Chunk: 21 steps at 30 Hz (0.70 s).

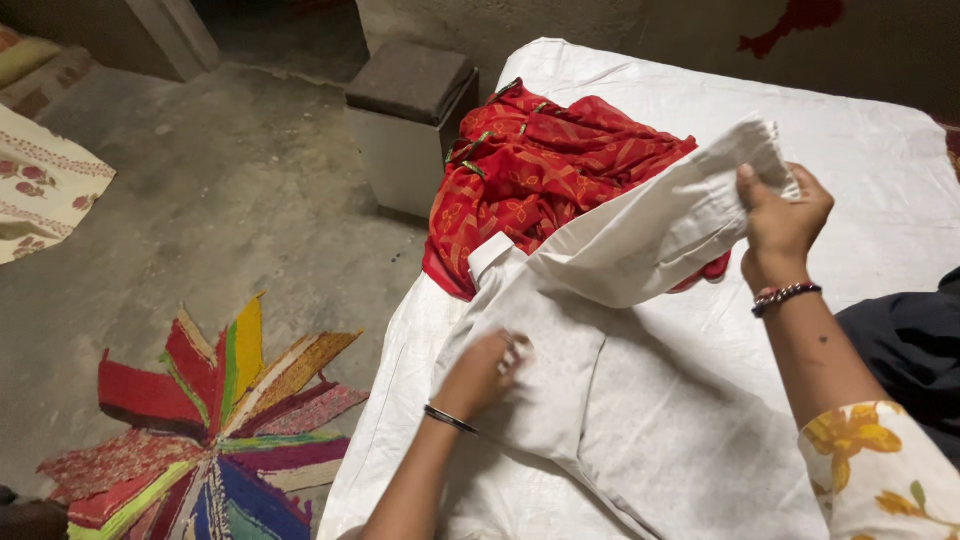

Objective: The person folds a white garment on a white sheet laid on the floor. They smooth the fabric, fold the sides inward, then fold the garment in half and in thirds to create a compact rectangle.

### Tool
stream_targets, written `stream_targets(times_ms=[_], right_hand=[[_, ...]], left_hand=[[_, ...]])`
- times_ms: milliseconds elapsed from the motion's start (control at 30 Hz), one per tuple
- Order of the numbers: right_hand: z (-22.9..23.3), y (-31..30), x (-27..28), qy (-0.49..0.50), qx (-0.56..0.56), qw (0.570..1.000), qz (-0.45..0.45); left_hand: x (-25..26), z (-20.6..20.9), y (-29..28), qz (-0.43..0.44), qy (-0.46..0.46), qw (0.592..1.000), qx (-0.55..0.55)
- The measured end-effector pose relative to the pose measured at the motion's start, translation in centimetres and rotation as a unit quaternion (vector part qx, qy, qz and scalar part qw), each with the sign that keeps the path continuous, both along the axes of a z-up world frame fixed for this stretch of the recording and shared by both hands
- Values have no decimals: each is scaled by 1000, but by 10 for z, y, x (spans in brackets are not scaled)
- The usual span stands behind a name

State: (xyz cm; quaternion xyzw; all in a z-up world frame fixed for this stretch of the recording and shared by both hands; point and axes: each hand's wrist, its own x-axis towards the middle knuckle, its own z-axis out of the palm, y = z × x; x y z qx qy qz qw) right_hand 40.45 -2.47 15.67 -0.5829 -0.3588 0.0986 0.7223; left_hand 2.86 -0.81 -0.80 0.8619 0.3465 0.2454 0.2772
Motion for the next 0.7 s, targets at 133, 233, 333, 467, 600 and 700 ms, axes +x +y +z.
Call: stream_targets(times_ms=[133,233,333,467,600,700], right_hand=[[-8,2,-24,-27,12,1000,-8],[-4,10,-33,-40,13,998,-42],[3,17,-31,-53,33,996,-55],[5,22,-23,-73,43,993,-78],[-24,-12,-36,-224,16,967,-122],[-72,-55,-80,-236,0,968,-80]], left_hand=[[10,-23,-15,-45,161,986,-6],[17,-36,-18,-27,150,986,62],[19,-45,-18,-24,134,987,87],[15,-39,6,-24,68,994,79],[-8,-15,40,147,-104,982,-64],[-31,2,52,235,76,958,-145]])
